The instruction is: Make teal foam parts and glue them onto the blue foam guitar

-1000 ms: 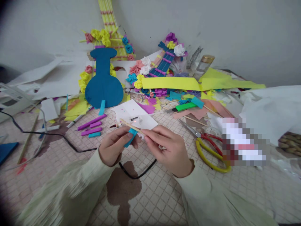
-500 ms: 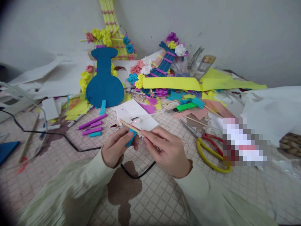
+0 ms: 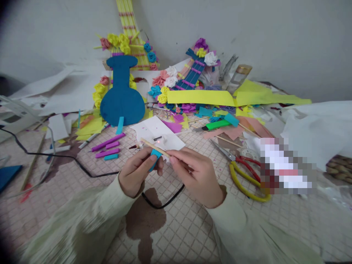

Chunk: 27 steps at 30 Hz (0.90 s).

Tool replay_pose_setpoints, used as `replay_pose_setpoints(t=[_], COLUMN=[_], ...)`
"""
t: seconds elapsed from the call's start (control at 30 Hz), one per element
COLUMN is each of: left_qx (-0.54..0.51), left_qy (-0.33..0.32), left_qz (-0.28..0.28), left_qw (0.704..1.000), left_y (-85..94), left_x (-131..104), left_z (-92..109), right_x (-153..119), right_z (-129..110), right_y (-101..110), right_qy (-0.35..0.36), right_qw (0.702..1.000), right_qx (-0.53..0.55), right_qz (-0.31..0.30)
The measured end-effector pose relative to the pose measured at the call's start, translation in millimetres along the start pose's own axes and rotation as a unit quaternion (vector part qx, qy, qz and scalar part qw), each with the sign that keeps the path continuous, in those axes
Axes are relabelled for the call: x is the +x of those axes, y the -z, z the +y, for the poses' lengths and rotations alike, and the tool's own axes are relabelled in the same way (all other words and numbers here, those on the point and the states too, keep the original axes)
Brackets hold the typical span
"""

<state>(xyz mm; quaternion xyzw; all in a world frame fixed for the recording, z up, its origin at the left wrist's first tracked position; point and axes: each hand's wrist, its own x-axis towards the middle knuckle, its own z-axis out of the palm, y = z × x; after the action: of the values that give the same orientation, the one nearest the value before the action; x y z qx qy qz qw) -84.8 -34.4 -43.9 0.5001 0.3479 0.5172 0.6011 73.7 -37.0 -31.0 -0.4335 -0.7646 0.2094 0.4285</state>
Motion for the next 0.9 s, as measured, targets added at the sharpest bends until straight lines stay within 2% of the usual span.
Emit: replay_pose_setpoints(t=[0.4,0.63,0.9], left_qx=[-0.011,-0.021,-0.030], left_qy=[-0.011,-0.005,-0.004], left_qz=[-0.005,0.012,0.022], left_qw=[1.000,1.000,0.999], left_y=[-1.7,-0.3,-1.3], left_x=[1,0,0], left_z=[1,0,1], right_x=[-2,-4,-2], right_z=[-1,1,1], right_y=[-3,-10,-17], right_qy=[-0.109,-0.208,-0.274], right_qw=[0.984,0.920,0.852], right_qx=[0.142,0.330,0.445], right_qz=[0.002,-0.030,-0.028])
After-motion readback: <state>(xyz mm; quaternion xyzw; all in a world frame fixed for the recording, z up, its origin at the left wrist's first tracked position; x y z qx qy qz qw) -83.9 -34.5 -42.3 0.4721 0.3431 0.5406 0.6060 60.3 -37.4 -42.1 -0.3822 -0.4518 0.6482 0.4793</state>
